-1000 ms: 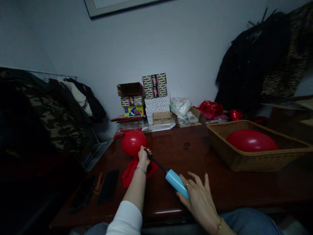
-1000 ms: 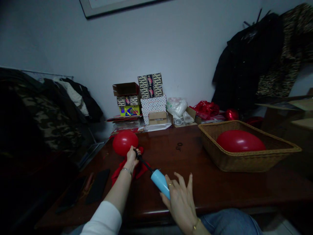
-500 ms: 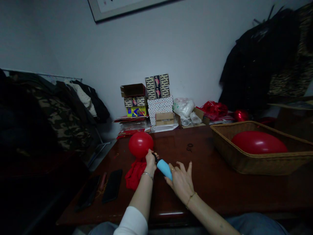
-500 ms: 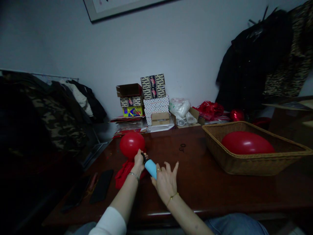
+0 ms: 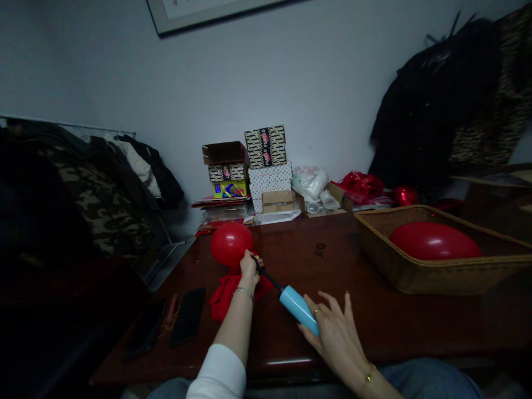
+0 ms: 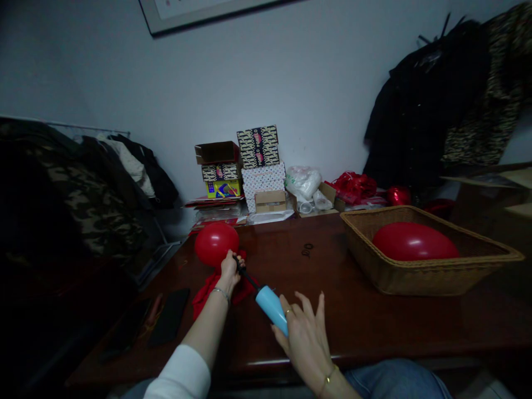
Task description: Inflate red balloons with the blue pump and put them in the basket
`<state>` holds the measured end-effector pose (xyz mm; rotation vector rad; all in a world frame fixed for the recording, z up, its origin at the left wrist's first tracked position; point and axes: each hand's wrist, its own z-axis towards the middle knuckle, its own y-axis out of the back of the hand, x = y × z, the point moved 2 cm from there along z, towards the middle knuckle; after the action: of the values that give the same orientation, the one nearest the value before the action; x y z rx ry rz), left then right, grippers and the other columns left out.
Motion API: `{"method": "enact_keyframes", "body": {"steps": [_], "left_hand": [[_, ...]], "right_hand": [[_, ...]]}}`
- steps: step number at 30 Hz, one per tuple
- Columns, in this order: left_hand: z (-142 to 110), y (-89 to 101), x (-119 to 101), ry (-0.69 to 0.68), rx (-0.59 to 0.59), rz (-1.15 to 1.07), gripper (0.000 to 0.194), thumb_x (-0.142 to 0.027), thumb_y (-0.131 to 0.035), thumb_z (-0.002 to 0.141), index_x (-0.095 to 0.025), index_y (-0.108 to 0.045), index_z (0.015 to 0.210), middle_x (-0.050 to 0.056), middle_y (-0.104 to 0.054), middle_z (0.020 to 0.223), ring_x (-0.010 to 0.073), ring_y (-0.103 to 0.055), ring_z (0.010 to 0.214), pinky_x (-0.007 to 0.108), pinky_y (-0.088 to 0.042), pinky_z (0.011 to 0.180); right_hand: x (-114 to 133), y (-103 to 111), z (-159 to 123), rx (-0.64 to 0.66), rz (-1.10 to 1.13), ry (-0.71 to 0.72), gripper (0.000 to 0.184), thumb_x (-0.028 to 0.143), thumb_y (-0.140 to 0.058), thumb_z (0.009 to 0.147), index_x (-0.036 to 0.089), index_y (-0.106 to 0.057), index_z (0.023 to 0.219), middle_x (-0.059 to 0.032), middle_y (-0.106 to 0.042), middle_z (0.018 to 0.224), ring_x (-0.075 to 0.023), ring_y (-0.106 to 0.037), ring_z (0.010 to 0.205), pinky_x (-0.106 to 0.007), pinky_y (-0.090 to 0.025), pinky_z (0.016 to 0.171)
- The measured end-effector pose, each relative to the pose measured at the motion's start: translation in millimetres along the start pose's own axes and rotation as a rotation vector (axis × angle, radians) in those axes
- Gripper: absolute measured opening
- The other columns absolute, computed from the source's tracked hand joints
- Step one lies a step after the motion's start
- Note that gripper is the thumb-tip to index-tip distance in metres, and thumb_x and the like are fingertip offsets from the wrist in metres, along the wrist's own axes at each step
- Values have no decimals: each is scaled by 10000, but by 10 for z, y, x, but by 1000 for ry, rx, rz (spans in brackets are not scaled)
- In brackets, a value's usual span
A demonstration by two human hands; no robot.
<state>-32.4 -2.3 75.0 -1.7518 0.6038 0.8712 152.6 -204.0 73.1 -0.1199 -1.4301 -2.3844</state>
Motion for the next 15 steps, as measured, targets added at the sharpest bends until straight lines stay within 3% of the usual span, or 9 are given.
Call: {"method": "enact_keyframes", "body": {"steps": [7, 15], "left_hand": [[-11, -55, -22, -9, 15, -10, 252, -342, -412, 886, -186, -394, 689, -64, -366, 471, 63, -358, 332, 158, -259, 342], [-120, -104, 33, -17, 11, -18, 241, -341, -415, 887, -190, -388, 701, -68, -364, 462, 61, -350, 328, 154, -254, 340]], "right_hand": [[-47, 57, -112, -22, -21, -10, 457, 367, -544, 789, 199, -530, 1213, -44, -669, 930, -280, -469, 1129, -607, -27, 1055], [106, -88, 226, -8, 15, -53, 464, 396, -557, 781, 204, -538, 1203, -62, -670, 934, -280, -445, 1136, -592, 4, 1047]]}}
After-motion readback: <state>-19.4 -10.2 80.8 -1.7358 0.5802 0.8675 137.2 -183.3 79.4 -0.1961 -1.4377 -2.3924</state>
